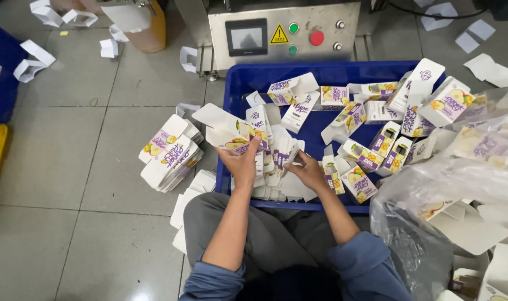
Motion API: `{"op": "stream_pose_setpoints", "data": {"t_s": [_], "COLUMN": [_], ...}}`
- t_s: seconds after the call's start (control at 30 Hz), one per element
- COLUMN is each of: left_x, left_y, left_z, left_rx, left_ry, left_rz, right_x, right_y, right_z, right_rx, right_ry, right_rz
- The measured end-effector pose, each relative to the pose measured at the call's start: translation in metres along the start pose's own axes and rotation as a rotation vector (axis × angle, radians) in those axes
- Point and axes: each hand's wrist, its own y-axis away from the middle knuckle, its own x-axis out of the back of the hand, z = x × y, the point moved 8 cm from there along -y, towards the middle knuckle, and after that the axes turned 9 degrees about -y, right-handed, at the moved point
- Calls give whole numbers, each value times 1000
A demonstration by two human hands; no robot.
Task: Folding flat cardboard juice boxes into their 3D shape and placing them into a storage bin and a plastic bag.
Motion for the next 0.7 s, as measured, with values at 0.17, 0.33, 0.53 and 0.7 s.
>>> {"op": "stream_pose_setpoints", "data": {"t_s": [0.17,0.33,0.53,0.7], "left_x": [-3,-3,-9,-17], "left_y": [0,3,5,14], "left_z": [-1,3,6,35], "left_rx": [-31,-45,-106,-319], "left_ry": [-28,-61,-90,-277], "left_rz": [-23,-40,-31,-77], "right_x": [10,4,-13,-1], "right_y": [-24,-25,-20,-29], "right_z": [44,57,62,72], "right_rx": [-29,-79,-141,-127], "right_ry": [-215,-315,-136,-114], "right_rz": [-37,-96,-199,-79]}}
